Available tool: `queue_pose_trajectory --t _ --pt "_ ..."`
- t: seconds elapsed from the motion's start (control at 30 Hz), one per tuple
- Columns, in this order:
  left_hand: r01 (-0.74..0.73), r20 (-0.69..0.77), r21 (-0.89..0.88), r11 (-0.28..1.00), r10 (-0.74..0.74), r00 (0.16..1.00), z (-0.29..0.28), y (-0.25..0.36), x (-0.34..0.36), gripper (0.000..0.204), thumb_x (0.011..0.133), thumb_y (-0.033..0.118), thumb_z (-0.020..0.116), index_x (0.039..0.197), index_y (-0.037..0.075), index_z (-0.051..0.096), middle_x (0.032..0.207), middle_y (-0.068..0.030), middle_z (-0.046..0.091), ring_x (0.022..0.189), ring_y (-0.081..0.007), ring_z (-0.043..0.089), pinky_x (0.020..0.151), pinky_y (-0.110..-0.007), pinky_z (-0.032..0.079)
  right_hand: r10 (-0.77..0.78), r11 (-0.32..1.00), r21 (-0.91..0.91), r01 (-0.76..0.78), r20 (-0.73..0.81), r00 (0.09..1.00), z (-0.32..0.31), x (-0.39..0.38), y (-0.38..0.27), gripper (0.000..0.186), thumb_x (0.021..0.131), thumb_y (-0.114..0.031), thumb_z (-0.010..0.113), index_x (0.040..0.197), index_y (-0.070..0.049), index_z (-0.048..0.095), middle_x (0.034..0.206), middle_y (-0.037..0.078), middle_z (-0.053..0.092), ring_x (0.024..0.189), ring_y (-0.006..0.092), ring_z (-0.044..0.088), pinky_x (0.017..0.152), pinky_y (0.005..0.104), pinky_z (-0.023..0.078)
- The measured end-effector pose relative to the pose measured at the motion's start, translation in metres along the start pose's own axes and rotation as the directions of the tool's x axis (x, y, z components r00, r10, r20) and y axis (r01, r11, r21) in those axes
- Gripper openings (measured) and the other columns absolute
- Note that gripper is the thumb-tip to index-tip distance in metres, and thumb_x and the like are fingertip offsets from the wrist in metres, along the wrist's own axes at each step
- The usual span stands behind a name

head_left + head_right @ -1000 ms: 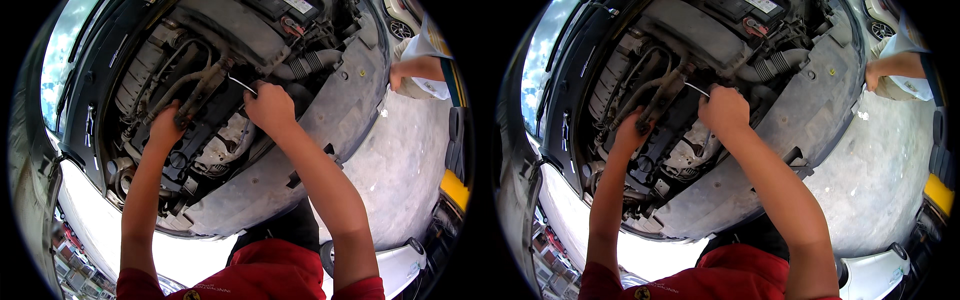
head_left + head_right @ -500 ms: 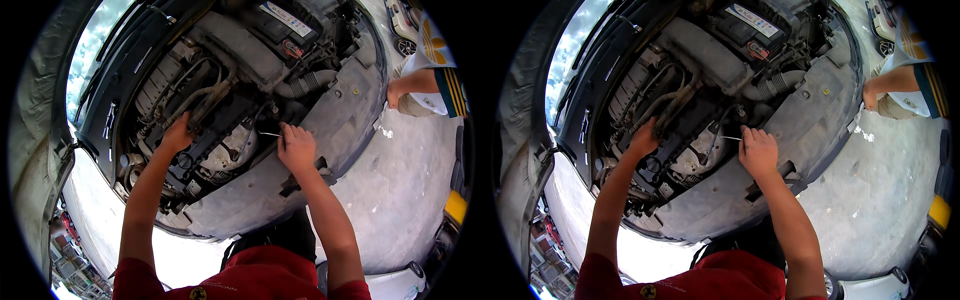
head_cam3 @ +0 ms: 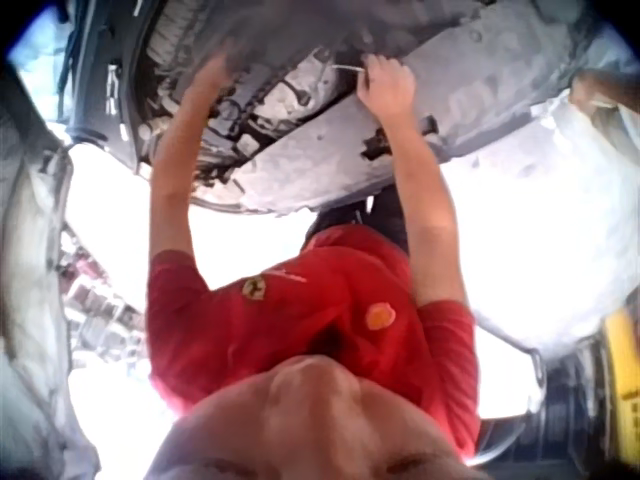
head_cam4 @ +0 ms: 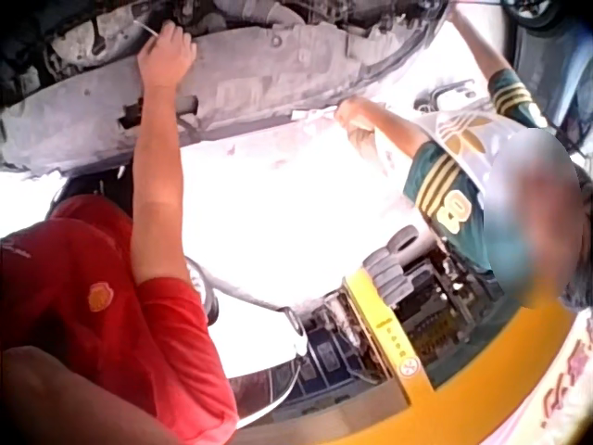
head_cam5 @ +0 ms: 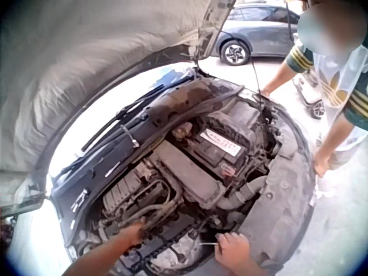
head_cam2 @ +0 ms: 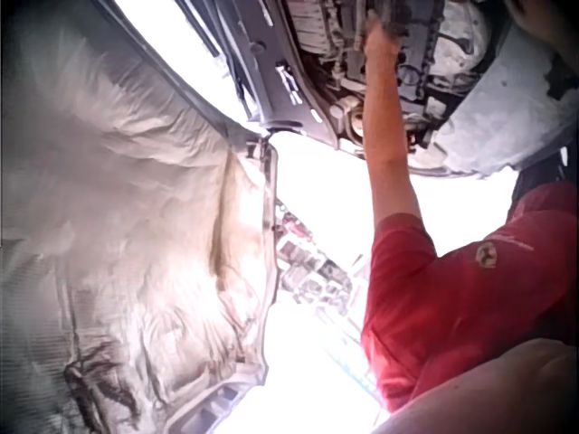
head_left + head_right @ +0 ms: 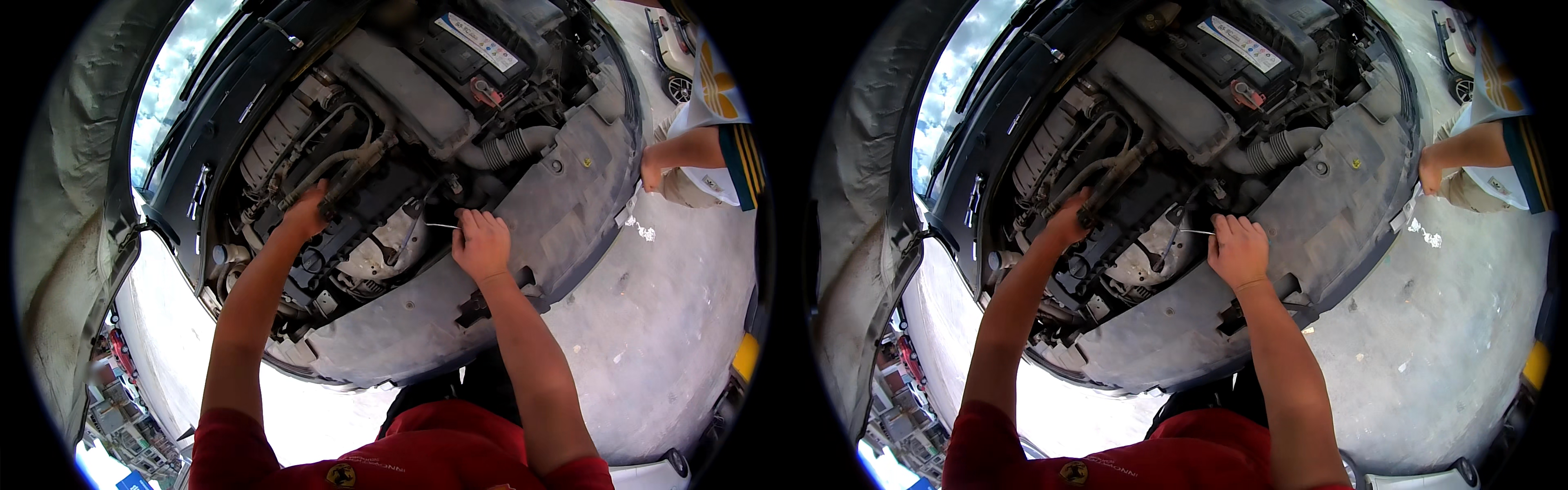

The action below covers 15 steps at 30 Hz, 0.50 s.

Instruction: The person disconnects electrical connectors and uses a socket wrench to remove and replace components from a car engine.

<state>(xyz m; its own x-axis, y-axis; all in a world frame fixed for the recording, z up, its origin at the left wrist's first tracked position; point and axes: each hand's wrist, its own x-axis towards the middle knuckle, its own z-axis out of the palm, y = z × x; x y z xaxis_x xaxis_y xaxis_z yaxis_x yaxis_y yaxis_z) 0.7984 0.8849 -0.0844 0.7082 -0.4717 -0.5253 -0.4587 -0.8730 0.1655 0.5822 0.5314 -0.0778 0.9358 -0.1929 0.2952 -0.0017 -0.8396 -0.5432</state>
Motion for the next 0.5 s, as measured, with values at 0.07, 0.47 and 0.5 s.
queue_pose_trajectory --t 0.07,0.47,0.5 --pt "0.029 -0.100 -0.001 1.000 -0.029 0.995 -0.001 0.022 -0.014 0.084 0.087 0.013 0.072 0.158 0.008 0.028 0.141 -0.0245 0.051 0.130 -0.0441 0.052 0.103 -0.052 0.051 0.012 1.000 0.012 -0.012 0.011 1.000 -0.001 0.000 0.002 0.024 0.076 -0.012 0.071 0.099 -0.011 0.066 0.083 0.003 0.062 0.079 0.0242 0.061 0.069 0.0382 0.045" --pt "0.065 -0.241 -0.120 0.991 -0.092 0.966 -0.030 0.067 -0.073 0.071 0.088 0.008 0.066 0.152 0.007 0.035 0.139 -0.0250 0.051 0.126 -0.0498 0.052 0.102 -0.054 0.049 0.004 0.999 0.039 -0.005 0.026 1.000 -0.002 0.001 0.005 0.026 0.075 -0.013 0.072 0.100 -0.012 0.065 0.085 0.002 0.061 0.080 0.0231 0.060 0.069 0.0376 0.044" --pt "0.056 -0.263 -0.126 0.990 -0.088 0.961 -0.027 0.065 -0.075 0.071 0.088 0.008 0.067 0.151 0.006 0.036 0.138 -0.0250 0.051 0.125 -0.0493 0.053 0.102 -0.054 0.049 0.002 0.999 0.032 -0.003 0.029 1.000 -0.002 0.001 0.004 0.026 0.075 -0.013 0.072 0.099 -0.013 0.065 0.085 0.002 0.061 0.080 0.0231 0.060 0.069 0.0374 0.044"
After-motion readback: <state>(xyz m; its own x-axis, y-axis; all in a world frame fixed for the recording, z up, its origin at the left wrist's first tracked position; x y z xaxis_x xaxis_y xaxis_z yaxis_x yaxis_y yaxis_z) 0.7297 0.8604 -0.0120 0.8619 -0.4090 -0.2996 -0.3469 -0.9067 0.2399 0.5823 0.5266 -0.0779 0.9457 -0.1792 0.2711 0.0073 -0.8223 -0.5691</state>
